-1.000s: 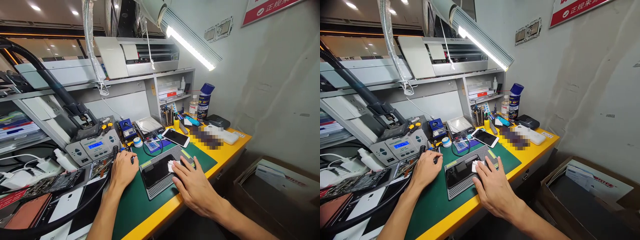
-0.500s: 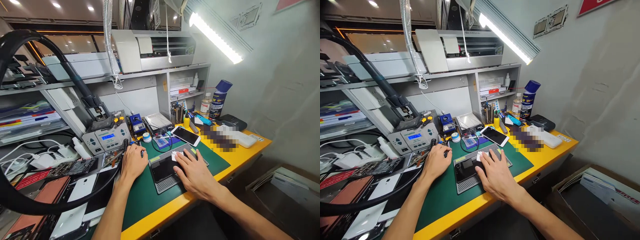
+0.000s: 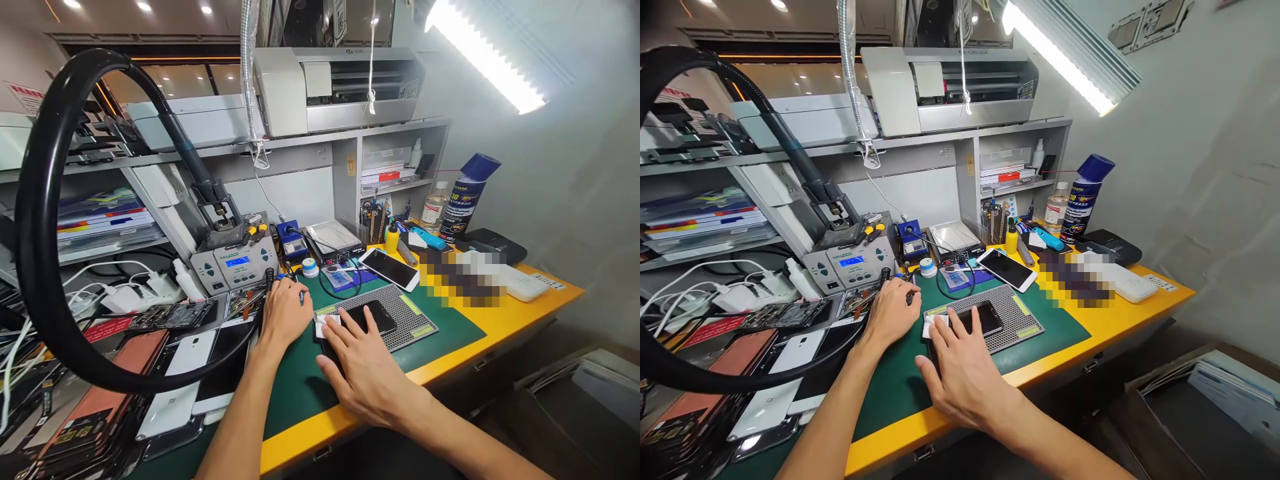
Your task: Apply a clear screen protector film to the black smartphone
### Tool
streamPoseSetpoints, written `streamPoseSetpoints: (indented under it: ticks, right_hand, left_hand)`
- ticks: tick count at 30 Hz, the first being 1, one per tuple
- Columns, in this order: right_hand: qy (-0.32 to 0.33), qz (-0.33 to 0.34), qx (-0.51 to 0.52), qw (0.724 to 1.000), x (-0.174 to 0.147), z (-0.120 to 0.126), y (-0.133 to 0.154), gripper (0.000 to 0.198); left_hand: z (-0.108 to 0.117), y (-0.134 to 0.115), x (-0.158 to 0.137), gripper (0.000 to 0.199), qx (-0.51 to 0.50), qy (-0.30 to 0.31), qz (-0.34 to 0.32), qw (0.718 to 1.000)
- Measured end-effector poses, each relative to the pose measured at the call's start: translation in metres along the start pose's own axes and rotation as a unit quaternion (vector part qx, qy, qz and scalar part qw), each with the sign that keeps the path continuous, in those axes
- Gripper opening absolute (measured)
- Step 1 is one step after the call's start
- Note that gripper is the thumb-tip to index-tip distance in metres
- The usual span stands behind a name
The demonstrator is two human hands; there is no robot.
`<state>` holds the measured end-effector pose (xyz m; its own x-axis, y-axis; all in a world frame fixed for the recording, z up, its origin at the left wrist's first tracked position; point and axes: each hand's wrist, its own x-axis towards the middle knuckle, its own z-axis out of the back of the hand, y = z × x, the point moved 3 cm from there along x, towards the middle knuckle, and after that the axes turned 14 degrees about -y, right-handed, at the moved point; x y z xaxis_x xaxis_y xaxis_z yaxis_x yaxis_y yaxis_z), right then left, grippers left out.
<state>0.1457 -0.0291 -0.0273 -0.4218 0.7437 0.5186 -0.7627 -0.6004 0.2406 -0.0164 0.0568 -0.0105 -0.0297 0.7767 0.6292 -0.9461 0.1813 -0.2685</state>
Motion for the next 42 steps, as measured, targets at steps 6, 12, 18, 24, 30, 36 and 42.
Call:
streamPoseSetpoints:
  ticks: [6, 12, 18, 24, 30, 36, 42]
  right_hand:
    - [-0.011, -0.006, 0.001, 1.0, 0.001, 0.002, -0.001, 0.053]
    - [-0.046, -0.035, -0.088, 0.994, -0.008, 0.014, -0.044, 0.048]
    - [-0.06, -0.033, -0.151, 0.986, -0.017, 0.022, -0.066, 0.045]
    - [-0.052, -0.016, -0.12, 0.991, -0.01, 0.014, -0.04, 0.048]
    - [-0.023, 0.003, -0.044, 0.999, 0.004, 0.0, -0.009, 0.053]
    - [-0.019, 0.009, -0.016, 1.0, 0.013, -0.005, 0.002, 0.055]
    - [-0.008, 0.021, -0.006, 1.0, 0.006, 0.0, 0.006, 0.053]
  left_hand:
    - [0.0, -0.001, -0.001, 0.024, -0.004, 0.0, -0.007, 1.0]
    - [0.0, -0.001, -0.001, 0.024, -0.007, 0.006, -0.002, 1.0]
    - [0.0, -0.001, 0.0, 0.023, -0.011, 0.005, 0.004, 1.0]
    - [0.001, -0.002, 0.0, 0.023, -0.006, 0.004, 0.001, 1.0]
    - [0.0, -0.002, 0.0, 0.024, -0.001, 0.002, -0.005, 1.0]
    - [-0.001, 0.0, 0.0, 0.024, 0.001, 0.003, -0.016, 1.0]
    - [-0.001, 0.0, 0.0, 0.024, 0.001, 0.003, -0.016, 1.0]
